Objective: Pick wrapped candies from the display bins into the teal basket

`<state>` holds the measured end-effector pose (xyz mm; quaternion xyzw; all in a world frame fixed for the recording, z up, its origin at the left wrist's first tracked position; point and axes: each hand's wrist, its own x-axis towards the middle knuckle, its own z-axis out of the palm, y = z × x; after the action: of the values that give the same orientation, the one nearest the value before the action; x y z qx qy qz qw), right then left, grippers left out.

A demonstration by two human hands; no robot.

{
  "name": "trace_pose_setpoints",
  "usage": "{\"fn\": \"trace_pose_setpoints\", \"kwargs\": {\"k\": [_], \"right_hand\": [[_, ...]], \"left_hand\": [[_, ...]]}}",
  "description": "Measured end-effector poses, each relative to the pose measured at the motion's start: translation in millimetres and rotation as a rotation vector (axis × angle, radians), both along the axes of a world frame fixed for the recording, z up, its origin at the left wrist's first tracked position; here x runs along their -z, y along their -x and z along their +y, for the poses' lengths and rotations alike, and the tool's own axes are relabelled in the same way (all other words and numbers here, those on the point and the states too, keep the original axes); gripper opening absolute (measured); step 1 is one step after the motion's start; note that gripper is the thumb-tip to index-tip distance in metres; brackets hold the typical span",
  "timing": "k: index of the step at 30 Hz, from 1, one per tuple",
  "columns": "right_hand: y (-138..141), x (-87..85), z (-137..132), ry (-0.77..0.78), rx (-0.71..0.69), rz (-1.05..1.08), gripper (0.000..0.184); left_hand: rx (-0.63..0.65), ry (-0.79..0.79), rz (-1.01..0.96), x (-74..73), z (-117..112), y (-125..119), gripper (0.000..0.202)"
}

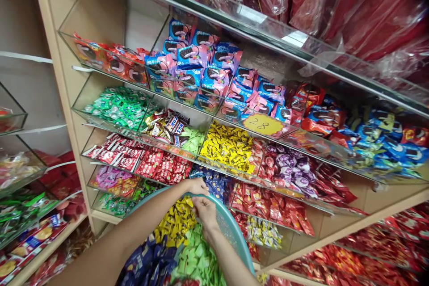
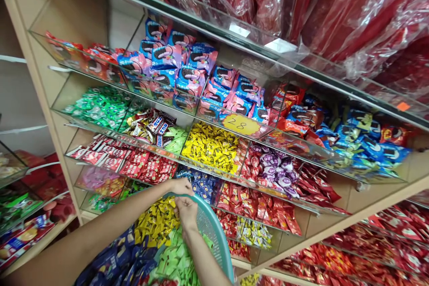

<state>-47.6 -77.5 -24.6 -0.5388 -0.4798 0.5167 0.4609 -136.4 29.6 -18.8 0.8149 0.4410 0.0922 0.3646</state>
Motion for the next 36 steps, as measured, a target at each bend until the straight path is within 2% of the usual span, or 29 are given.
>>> {"fn": "trace_pose_setpoints", "kwargs": {"k": [10, 15, 22, 28, 36], "right_hand": [[15, 12.6, 11, -0.114, 0.107, -0.082, 0.028], [19, 16.7, 10, -0.122, 0.104, -0.052, 0.027], [22, 9.7, 7, -0.106, 0.104, -0.039, 0.026], [16, 17.4, 8, -0.105, 0.107, -0.049, 0.026], [23, 19.5, 2, -0.070, 0.080, 0.082, 0.026]], "left_hand": [[-0.024, 0.038, -0.042, 9.9, 5, 0, 0.032], [-0.017, 0.027, -0.021, 6.1, 3, 1, 0.033], [-0.018, 0.023, -0.008, -3.0, -2, 2, 0.033], [-0.040, -0.011, 0.013, -0.6, -2, 0, 0.032], [-0.006, -0.014, 0.016, -0.3, -1, 0, 0.032]]}}
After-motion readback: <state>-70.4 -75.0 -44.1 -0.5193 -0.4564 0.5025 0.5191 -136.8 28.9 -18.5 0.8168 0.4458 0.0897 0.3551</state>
